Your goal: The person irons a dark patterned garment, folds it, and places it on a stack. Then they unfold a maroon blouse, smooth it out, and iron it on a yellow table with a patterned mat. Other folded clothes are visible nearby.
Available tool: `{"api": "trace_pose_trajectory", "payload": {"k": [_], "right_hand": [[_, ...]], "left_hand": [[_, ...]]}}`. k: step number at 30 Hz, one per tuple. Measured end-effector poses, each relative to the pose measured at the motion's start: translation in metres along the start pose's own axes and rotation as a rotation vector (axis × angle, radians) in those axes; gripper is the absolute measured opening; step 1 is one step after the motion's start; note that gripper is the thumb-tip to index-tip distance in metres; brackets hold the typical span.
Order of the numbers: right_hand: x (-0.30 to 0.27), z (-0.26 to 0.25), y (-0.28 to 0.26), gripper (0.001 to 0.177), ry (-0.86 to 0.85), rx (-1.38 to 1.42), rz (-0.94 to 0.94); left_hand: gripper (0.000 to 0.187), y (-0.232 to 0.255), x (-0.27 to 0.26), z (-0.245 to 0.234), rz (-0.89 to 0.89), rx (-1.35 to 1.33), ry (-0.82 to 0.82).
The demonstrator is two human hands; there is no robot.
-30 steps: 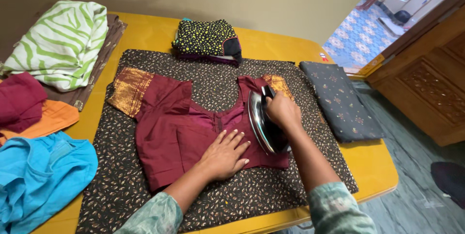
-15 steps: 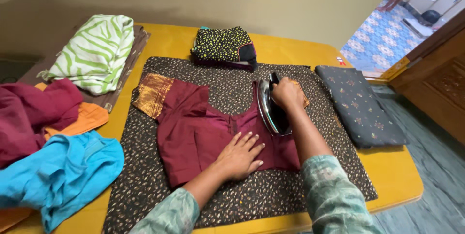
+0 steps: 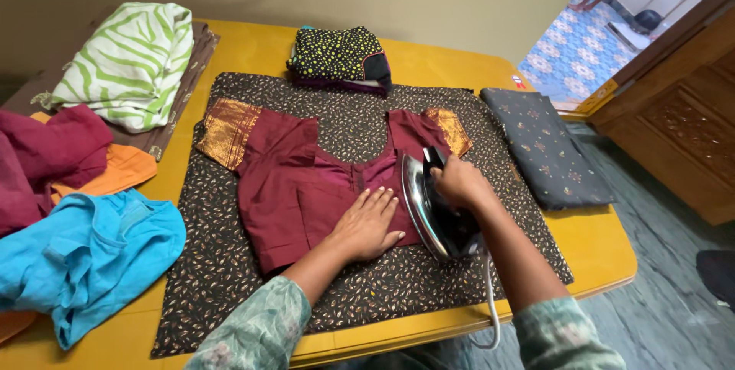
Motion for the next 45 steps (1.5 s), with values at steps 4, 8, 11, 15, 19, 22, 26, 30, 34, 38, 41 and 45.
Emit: {"api": "trace_pose_trajectory", "payload": {"k": [4, 8, 11, 15, 19, 22, 26, 30, 34, 38, 41, 45], "right_hand": [[-0.017, -0.004, -0.005, 0.052, 0.044, 0.030, 0.023], [-0.001, -0.014, -0.018, 0.053, 0.068, 0.012, -0.003], [0.021, -0.015, -0.020, 0.052, 0.030, 0.020, 0.025], [0.047, -0.025, -0.033, 0.054, 0.079, -0.004, -0.030], [0.065, -0.029, -0.042, 0.052, 0.104, 0.009, -0.011], [0.078, -0.032, -0.051, 0.051, 0.137, 0.043, -0.002], [0.090, -0.037, -0.062, 0.052, 0.179, 0.069, -0.017], [0.088, -0.032, -0.058, 0.052, 0.185, 0.055, -0.035], [0.071, -0.027, -0.048, 0.055, 0.169, 0.017, -0.037], [0.037, -0.016, -0.029, 0.053, 0.120, -0.001, -0.014], [0.002, -0.009, -0.019, 0.052, 0.101, -0.020, -0.014], [-0.037, 0.000, 0.000, 0.053, 0.079, -0.046, 0.048]], "left_hand": [[0.080, 0.000, -0.001, 0.000, 0.004, 0.011, 0.007], [0.080, 0.000, -0.001, -0.001, 0.008, -0.011, 0.011], [0.080, 0.001, -0.003, -0.003, 0.020, -0.027, 0.031], [0.080, 0.002, -0.002, -0.005, 0.025, -0.034, 0.043], [0.080, 0.002, -0.002, -0.006, 0.026, -0.035, 0.048], [0.079, 0.002, -0.003, -0.005, 0.023, -0.038, 0.042], [0.078, 0.001, -0.002, -0.006, 0.024, -0.036, 0.058], [0.079, 0.001, -0.002, -0.003, 0.026, -0.022, 0.059], [0.079, 0.001, -0.004, -0.005, 0.029, -0.016, 0.069], [0.079, 0.000, -0.003, -0.004, 0.030, -0.012, 0.055], [0.079, 0.000, -0.002, -0.004, 0.034, -0.005, 0.053], [0.078, -0.001, -0.003, -0.003, 0.029, -0.011, 0.048]]}}
Point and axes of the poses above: each hand's wrist, its own x-axis towards the middle knuckle, its own z-axis out of the palm, y = z × x, the point moved 10 cm from there along x, towards the middle knuckle, and after that the axes turned 9 degrees about -y, right-handed, at the moved point
